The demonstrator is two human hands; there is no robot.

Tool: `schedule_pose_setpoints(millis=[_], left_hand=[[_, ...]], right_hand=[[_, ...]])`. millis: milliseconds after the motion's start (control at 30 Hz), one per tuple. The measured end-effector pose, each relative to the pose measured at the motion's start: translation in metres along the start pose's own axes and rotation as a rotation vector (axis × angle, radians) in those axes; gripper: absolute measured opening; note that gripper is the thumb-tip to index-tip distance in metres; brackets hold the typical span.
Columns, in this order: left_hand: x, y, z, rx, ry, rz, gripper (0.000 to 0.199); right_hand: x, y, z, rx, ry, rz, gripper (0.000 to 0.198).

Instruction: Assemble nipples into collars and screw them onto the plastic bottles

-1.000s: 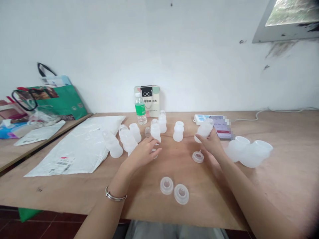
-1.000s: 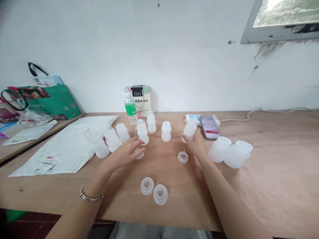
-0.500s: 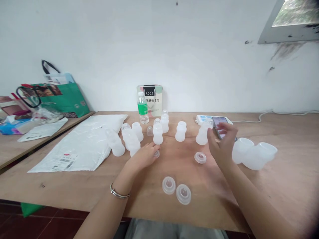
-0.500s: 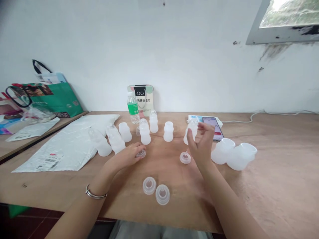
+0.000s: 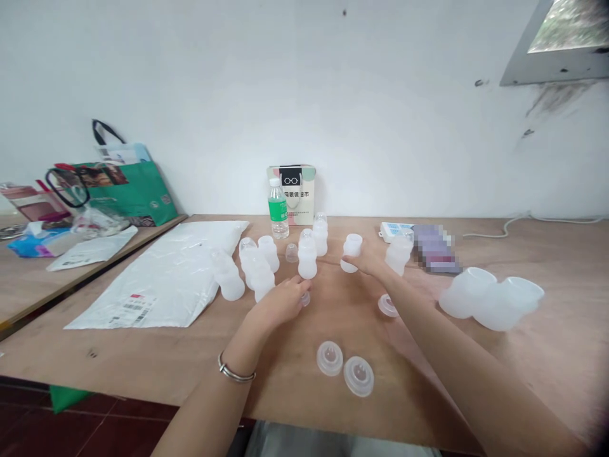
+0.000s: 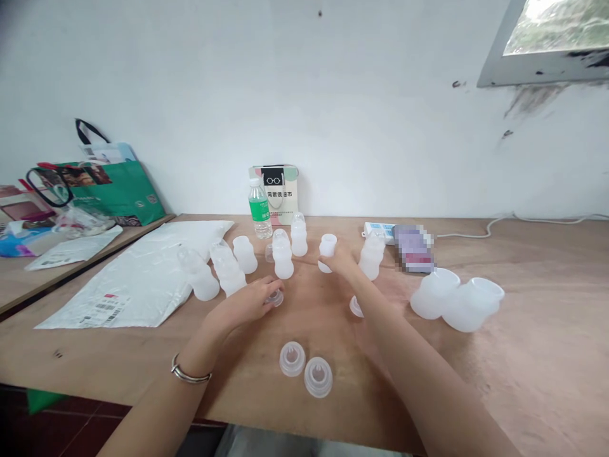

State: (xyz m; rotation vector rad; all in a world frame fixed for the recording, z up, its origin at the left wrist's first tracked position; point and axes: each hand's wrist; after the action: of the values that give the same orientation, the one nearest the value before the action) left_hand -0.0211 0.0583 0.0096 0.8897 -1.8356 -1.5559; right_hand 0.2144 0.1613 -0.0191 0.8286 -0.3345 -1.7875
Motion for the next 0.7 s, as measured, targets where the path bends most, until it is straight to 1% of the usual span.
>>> schedule_pose_setpoints(millis=[67, 133, 200, 267, 367, 433, 500, 567, 600, 633, 700], left_hand=[[0.000, 0.000, 0.000, 0.010, -0.007, -0.015, 0.024], [-0.001, 0.001, 0.001, 0.035, -0.017, -0.056, 0.024], [-0.001, 0.003, 0.002, 0.084, -0.030, -0.117, 0.024], [0.001, 0.007, 0.003, 0.158, -0.049, -0.177, 0.021], [0.005, 0.017, 0.001, 0.347, -0.094, -0.237, 0.023], [0.009, 0.024, -0.004, 0.528, -0.123, -0.292, 0.028], [0.010, 0.029, -0.012, 0.684, -0.141, -0.411, 0.033], [0.010, 0.030, -0.020, 0.771, -0.156, -0.543, 0.035], [0.009, 0.030, -0.024, 0.799, -0.168, -0.580, 0.035], [0.007, 0.028, -0.026, 0.825, -0.186, -0.590, 0.035], [0.005, 0.025, -0.029, 0.866, -0.221, -0.558, 0.035]], right_hand=[[0.005, 0.005, 0.007, 0.013, -0.037, 0.027, 0.049], [0.013, 0.014, 0.018, 0.007, -0.027, 0.048, 0.045], [0.022, 0.026, 0.029, -0.025, 0.011, 0.068, 0.045], [0.032, 0.039, 0.039, -0.109, 0.077, 0.061, 0.047], [0.053, 0.059, 0.046, -0.169, 0.160, 0.028, 0.048], [0.070, 0.070, 0.046, -0.138, 0.156, 0.009, 0.051], [0.088, 0.078, 0.043, -0.091, 0.143, -0.002, 0.059], [0.105, 0.083, 0.042, 0.000, 0.158, 0.058, 0.052], [0.112, 0.084, 0.042, 0.061, 0.177, 0.104, 0.045], [0.117, 0.083, 0.042, 0.114, 0.204, 0.145, 0.039], [0.125, 0.081, 0.043, 0.179, 0.269, 0.187, 0.031]])
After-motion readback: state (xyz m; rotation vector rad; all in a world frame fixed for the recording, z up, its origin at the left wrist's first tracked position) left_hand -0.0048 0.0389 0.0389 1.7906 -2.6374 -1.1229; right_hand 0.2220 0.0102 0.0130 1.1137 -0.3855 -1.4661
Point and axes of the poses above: each hand's wrist, its own x-axis away from the middle knuckle, its own y-axis out of the back of the hand, z = x × y, and after that the axes turned 6 degrees about -y, right-handed
